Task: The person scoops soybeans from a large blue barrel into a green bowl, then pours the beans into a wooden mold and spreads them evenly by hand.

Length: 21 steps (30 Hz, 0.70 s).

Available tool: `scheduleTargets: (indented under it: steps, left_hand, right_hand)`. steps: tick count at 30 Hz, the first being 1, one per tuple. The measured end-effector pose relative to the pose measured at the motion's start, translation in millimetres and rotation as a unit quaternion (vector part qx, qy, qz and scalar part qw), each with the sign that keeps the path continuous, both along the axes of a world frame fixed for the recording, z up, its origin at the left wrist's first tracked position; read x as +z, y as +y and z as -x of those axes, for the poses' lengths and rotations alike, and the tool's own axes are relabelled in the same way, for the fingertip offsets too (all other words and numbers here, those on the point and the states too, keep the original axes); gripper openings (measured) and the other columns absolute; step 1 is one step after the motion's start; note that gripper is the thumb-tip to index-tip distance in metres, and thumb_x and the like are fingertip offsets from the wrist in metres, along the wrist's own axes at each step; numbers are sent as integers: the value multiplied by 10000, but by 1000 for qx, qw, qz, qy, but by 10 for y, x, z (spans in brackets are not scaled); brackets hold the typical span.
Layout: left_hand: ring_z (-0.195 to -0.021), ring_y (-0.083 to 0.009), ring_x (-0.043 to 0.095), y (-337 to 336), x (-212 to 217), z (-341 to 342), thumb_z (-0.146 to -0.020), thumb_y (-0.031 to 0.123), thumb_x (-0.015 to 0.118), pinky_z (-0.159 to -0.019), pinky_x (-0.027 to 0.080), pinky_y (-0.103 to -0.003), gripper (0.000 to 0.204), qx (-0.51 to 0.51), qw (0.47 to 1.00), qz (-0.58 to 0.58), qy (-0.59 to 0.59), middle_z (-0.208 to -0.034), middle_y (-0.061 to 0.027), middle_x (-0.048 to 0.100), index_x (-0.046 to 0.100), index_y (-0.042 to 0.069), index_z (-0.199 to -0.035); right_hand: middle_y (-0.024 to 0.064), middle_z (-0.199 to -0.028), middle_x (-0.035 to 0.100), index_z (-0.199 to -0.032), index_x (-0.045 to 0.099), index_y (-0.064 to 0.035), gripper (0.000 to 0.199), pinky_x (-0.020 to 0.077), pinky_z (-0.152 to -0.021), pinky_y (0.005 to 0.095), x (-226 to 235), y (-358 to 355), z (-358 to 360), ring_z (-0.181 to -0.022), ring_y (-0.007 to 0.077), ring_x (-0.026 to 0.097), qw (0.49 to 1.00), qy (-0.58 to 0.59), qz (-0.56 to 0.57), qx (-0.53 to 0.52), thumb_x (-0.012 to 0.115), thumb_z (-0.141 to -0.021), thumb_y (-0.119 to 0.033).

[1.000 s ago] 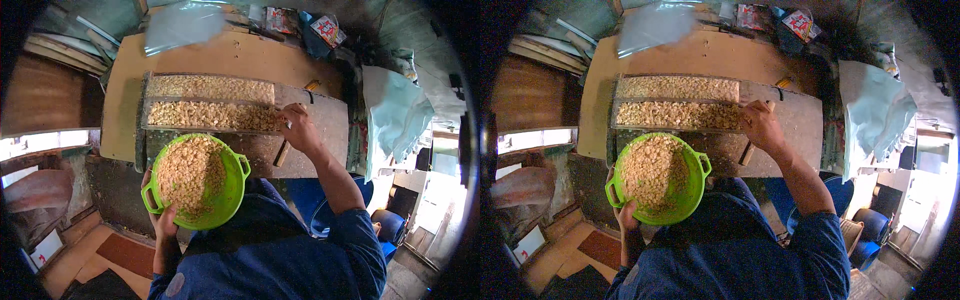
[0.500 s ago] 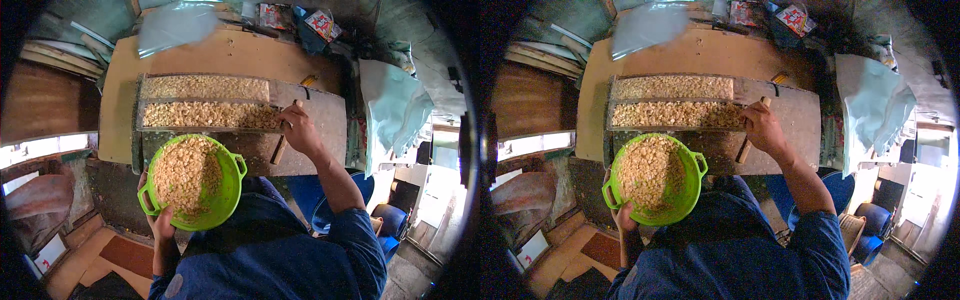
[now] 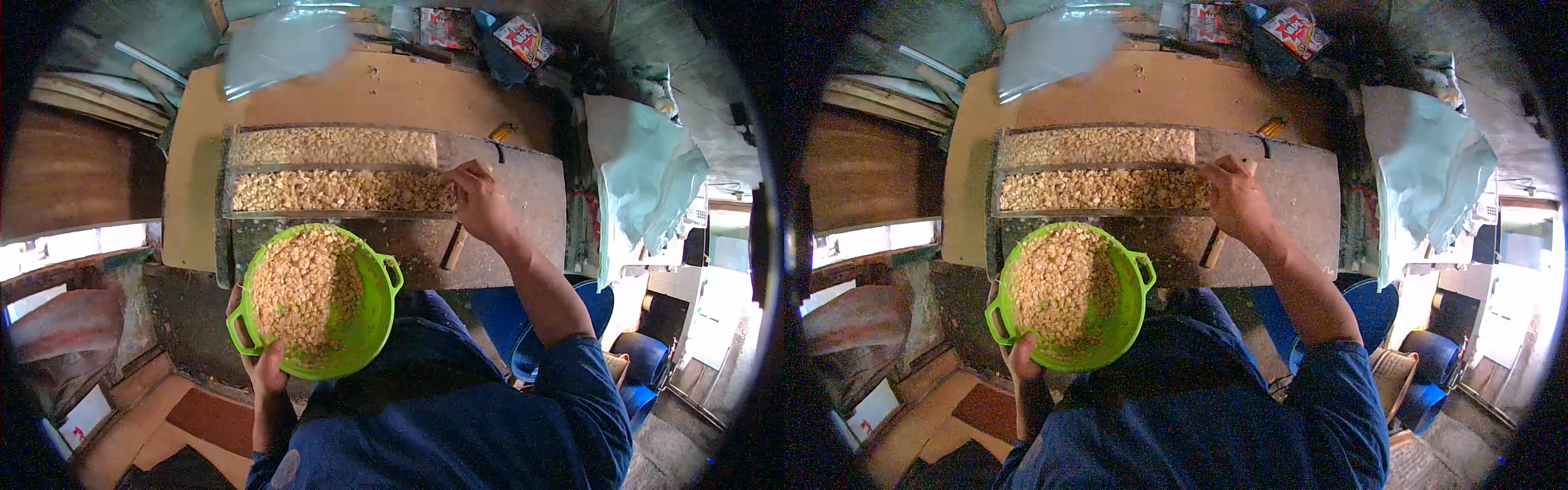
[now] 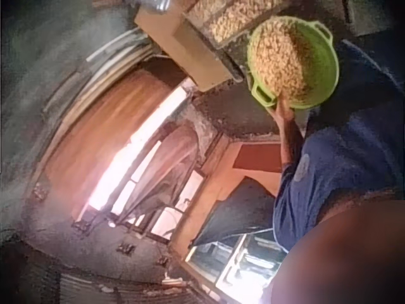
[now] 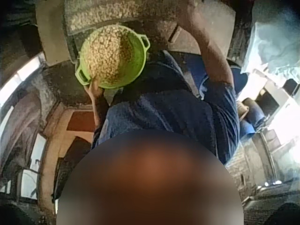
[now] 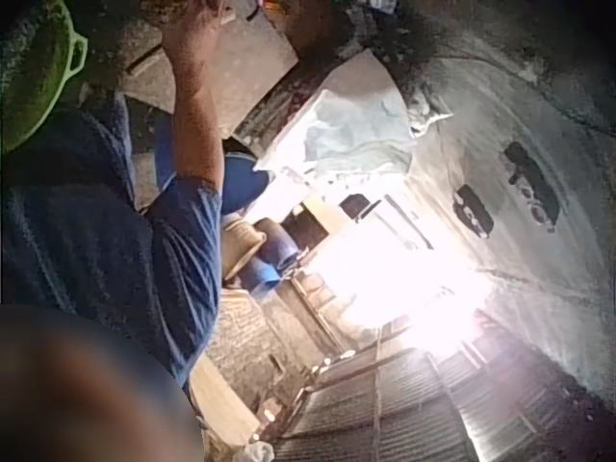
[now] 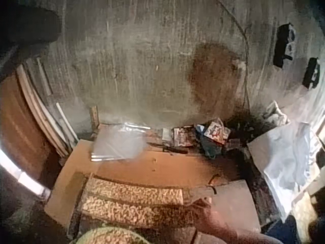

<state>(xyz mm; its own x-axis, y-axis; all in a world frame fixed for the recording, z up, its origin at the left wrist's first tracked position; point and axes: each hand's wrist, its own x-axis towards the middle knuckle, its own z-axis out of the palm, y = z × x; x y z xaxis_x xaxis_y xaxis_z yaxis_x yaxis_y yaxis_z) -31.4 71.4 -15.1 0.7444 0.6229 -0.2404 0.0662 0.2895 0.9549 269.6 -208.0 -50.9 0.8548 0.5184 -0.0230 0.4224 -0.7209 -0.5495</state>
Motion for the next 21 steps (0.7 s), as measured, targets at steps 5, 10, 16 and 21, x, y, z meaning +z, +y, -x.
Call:
scheduleTargets:
  steps: [5,10,16,21]
  left_hand:
    - [-1295,-324,511,33,-136,154,-744,-15,629,-1035,480,-463,854,72,991,102,46,-1496,-135,424,311,84,-1531]
    - [-1288,-302,511,55,-197,222,-763,3,664,-1037,473,-441,823,74,990,110,50,-1470,-117,438,332,74,-1513]
    - [-1281,-276,512,66,-204,295,-787,25,706,-1039,465,-415,787,94,983,141,76,-1440,-96,456,359,61,-1492]
    - [-1292,-281,507,51,-171,196,-787,7,705,-1052,460,-422,784,48,994,95,30,-1455,-102,450,363,58,-1491]
  right_hand:
    - [174,-1147,604,-1166,668,-82,414,479,-1000,448,24,88,-4,-1134,362,565,1000,0,17,27,566,-778,21]
    - [163,-1134,602,-1157,685,-80,371,518,-904,450,-44,115,10,-1050,374,613,996,-59,11,66,531,-845,47]
    - [161,-1117,602,-1111,693,-70,369,517,-891,456,-70,12,28,-1039,375,614,990,-105,10,88,538,-811,80]
    - [168,-1098,609,-1066,690,-44,327,513,-890,461,41,-76,67,-1034,383,611,1000,-7,-16,12,538,-804,80]
